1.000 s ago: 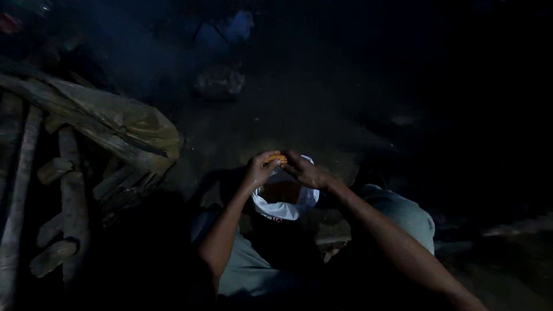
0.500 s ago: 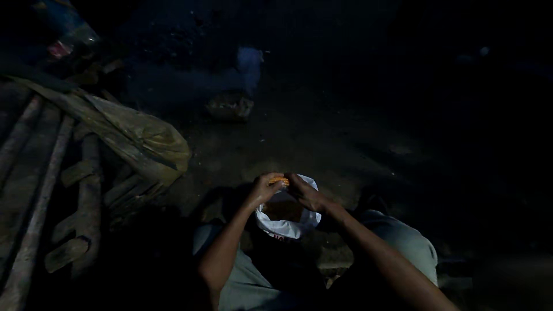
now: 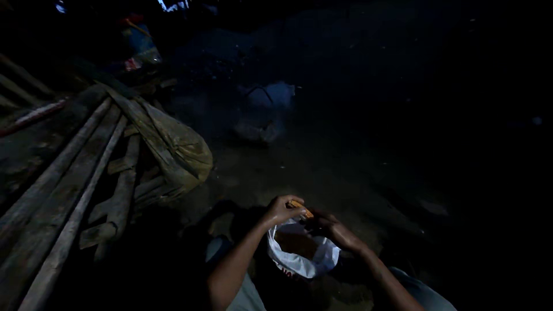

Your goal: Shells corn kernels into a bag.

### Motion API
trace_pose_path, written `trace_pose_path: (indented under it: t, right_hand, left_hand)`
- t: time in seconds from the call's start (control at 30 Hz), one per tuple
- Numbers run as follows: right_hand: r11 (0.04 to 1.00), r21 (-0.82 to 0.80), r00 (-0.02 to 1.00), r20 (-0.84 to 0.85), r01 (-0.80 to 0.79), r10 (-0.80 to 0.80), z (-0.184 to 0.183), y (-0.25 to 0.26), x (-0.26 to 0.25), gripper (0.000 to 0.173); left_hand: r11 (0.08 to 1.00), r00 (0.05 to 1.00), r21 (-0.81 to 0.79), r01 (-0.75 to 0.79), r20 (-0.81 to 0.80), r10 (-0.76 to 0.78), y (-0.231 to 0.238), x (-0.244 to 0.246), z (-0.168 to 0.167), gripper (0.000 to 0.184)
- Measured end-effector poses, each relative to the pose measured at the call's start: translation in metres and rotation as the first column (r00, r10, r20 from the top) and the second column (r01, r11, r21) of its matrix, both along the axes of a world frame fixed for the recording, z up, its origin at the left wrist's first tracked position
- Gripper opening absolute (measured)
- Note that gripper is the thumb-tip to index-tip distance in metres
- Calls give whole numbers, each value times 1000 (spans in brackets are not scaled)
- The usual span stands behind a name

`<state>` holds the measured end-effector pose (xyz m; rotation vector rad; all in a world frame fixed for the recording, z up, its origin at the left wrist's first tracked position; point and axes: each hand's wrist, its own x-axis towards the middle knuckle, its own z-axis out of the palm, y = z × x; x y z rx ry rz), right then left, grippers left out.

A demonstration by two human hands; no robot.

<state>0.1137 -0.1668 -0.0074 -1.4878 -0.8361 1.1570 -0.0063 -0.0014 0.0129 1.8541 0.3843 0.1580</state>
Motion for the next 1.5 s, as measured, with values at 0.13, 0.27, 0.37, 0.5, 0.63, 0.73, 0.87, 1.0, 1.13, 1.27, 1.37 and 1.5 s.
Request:
trace_pose_path:
  t: [0.13, 0.27, 0.37, 0.5, 0.63, 0.73, 0.87, 1.0, 1.13, 1.27, 1.37, 1.5]
  right_hand:
    - [999, 54, 1000, -12, 3, -2, 0, -3, 5, 34]
    - [969, 113, 975, -54, 220, -215, 6, -2, 8, 19]
    - [973, 113, 979, -24, 202, -201, 7, -6, 12, 19]
    - [999, 33, 988, 148, 43, -48, 10, -9, 12, 28]
    - [1000, -24, 952, 304, -18, 24, 10, -10, 10, 33]
    - [998, -54, 919, 390, -33, 52, 0, -6, 8, 37]
    - [989, -109, 884, 447, -96, 135, -9, 3, 0, 41]
    - [993, -61, 864, 489, -103, 119, -19, 7, -1, 43]
    - [995, -65, 892, 443, -70, 91, -20, 9, -1, 43]
    - [995, -76, 938, 334, -66, 87, -16, 5, 0, 44]
    - [995, -55, 939, 331, -82, 96, -14, 4, 1, 42]
    - [992, -51, 918, 377, -113, 124, -11, 4, 0, 42]
  left_hand:
    - [999, 998, -43, -15, 55, 18, 2, 2, -1, 36]
    - [988, 994, -141, -57, 89, 70, 3, 3, 4, 31]
    - [985, 993, -168, -40, 106, 59, 5, 3, 2, 29]
    - [997, 999, -63, 43, 19, -42, 4, 2, 3, 31]
    - [989, 989, 23, 143, -26, -142, 0, 1, 4, 31]
    - [988, 990, 59, 140, -42, -138, 0, 3, -1, 31]
    - [970, 980, 179, 163, -143, -139, -2, 5, -7, 35]
    - [962, 979, 225, 153, -167, -116, -2, 5, -8, 37]
    - [968, 983, 208, 138, -150, -108, 1, 3, -8, 36]
    - [970, 982, 197, 140, -153, -111, 1, 2, -8, 35]
    - [975, 983, 180, 131, -149, -104, 1, 2, -8, 35]
    - [975, 985, 181, 125, -143, -100, 1, 3, -8, 36]
